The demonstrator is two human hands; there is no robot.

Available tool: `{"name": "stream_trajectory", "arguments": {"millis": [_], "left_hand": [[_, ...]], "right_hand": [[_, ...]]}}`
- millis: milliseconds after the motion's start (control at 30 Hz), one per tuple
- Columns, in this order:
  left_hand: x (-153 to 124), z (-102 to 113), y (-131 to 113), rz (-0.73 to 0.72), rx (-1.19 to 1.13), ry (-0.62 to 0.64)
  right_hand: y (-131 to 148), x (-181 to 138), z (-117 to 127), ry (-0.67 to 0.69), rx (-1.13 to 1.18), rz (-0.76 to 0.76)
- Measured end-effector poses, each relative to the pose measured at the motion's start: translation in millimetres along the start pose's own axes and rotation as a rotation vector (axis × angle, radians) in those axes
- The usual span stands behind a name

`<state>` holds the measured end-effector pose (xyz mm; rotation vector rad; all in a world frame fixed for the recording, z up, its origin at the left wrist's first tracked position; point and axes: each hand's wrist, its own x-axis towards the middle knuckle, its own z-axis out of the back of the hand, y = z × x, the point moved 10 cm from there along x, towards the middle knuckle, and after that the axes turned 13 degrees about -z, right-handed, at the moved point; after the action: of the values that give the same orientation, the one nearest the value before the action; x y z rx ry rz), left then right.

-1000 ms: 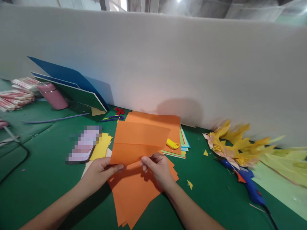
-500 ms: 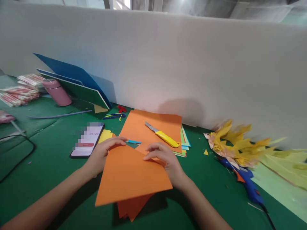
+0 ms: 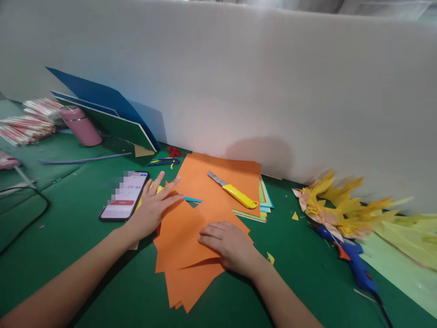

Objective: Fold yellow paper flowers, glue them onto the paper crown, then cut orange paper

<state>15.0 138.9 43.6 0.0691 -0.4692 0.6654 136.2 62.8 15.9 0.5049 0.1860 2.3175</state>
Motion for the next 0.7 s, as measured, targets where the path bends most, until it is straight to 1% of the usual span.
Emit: {"name": "stream_trajectory", "arguments": {"millis": [100,167,233,300,333,400,467,567,700], "left_hand": [[1.3,4.0,0.8,-0.03,0.037,0.039],[3.1,2.7,-3.9,-0.079,-0.03,0.069],[4.3,-1.0,-13.2,-0.113,-0.15,0.089],[4.1,-9.6,-24.8,-0.109,-0.277,0.127],[3.6,-16.2,-33.6,-0.125,-0.321,0.168],[2.2,-27.2,-51.8,-0.188,-0.343,0.235],[0.8,-35.0,-60.7,-0.211,-0.334,0.266],[-0.5,-41.8,-59.4,-0.186,-0.336,0.272],[-1.2,-44.5,-49.2,-0.116,-0.441,0.264]], "right_hand": [[-3.9,-2.3,-0.9,0.03,0.053,-0.031],[-6.3,-4.1,-1.1,0.042,0.076,-0.042],[-7.8,-5.9,-2.4,0.057,0.091,-0.041],[-8.1,-7.2,-3.6,0.07,0.104,-0.034],[-7.9,-7.6,-3.9,0.074,0.112,-0.031],[-8.7,-7.4,-2.6,0.07,0.14,-0.038],[-11.7,-6.4,2.3,0.045,0.189,-0.065],[-20.1,-5.0,13.2,-0.008,0.271,-0.13],[-30.4,-3.8,18.7,-0.008,0.343,-0.2]]}}
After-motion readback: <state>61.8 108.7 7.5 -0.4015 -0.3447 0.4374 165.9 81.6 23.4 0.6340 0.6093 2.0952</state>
